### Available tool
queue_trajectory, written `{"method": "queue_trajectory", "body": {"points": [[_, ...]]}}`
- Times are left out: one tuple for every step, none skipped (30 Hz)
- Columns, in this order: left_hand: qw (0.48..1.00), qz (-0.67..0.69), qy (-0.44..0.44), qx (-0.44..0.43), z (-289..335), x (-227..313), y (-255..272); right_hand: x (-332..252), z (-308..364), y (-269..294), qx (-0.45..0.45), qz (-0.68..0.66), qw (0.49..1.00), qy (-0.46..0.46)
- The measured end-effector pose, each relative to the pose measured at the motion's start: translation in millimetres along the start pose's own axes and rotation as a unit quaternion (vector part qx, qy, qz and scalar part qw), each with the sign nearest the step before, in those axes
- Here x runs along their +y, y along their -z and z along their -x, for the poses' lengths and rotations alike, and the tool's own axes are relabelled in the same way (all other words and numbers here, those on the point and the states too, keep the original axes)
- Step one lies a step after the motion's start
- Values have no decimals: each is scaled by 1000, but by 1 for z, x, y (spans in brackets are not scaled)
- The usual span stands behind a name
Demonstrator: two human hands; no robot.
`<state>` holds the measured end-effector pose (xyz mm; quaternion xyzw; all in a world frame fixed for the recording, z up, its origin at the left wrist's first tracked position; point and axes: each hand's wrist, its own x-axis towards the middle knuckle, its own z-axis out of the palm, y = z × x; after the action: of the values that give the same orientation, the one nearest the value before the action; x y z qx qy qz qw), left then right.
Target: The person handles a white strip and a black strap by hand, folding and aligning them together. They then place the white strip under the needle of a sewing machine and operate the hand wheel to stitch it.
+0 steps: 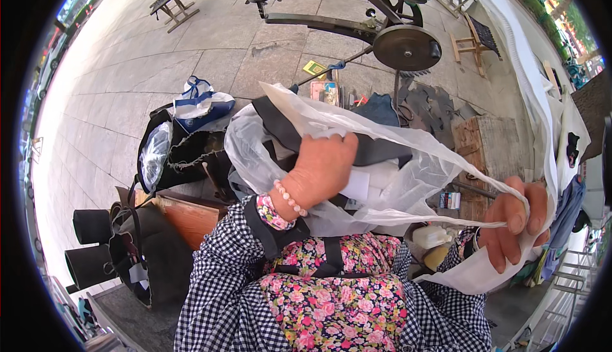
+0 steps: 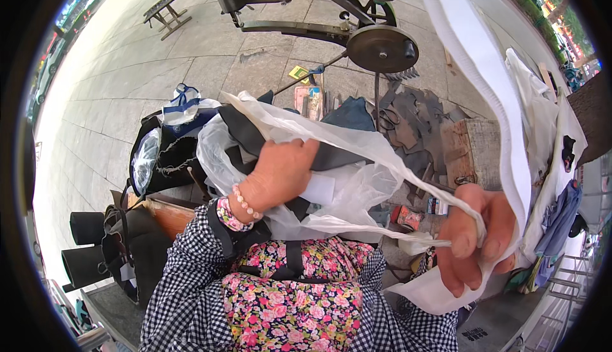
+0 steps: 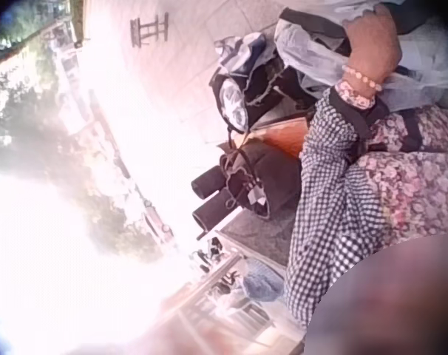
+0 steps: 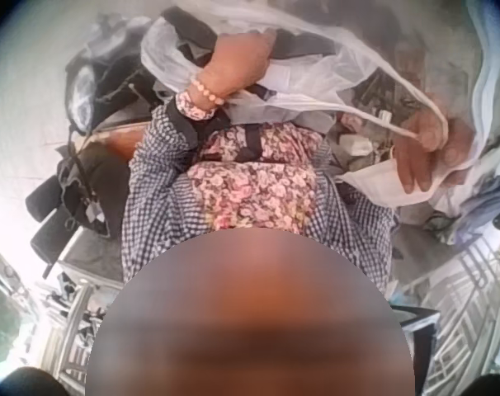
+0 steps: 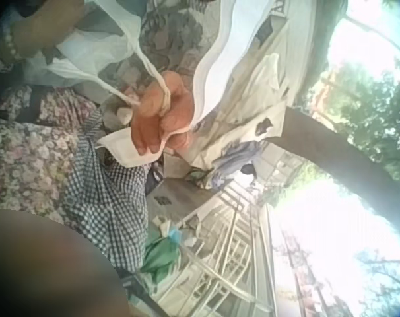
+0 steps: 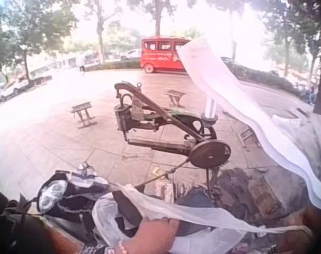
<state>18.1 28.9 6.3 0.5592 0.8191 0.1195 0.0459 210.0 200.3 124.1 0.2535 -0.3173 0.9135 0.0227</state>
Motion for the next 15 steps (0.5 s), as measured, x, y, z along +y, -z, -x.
{"method": "queue_trajectory", "body": {"points": [[998,56,-19,-23,6,8,1,1,-3,3,-15,-1,1000,21],[992,111,-37,-45,13,13,2,2,-8,7,-30,-2,999,41],[990,112,-64,-48,16,16,1,1,-13,5,-28,9,999,39],[991,110,-62,-46,18,14,0,1,-12,4,-31,8,999,39],[993,96,-70,-29,21,11,0,2,-9,2,6,26,998,51],[994,81,-78,-12,21,8,4,3,-5,2,43,43,996,63],[994,79,-77,-12,23,7,11,6,-2,5,43,50,995,76],[995,47,-84,26,25,6,21,5,-2,9,41,49,995,77],[994,14,-84,62,30,3,31,5,-3,17,23,50,996,63],[994,13,-86,62,31,2,39,2,-2,20,10,59,997,53],[997,1,-49,57,33,1,47,-1,2,20,10,60,997,54],[998,-13,-12,54,35,-1,52,-4,6,17,30,71,994,72],[996,-21,11,81,37,-7,56,-6,9,14,51,82,991,89],[996,-22,9,82,37,-13,59,-8,9,13,51,83,991,92],[993,-1,40,112,38,-20,63,-8,9,13,45,91,991,86]]}}
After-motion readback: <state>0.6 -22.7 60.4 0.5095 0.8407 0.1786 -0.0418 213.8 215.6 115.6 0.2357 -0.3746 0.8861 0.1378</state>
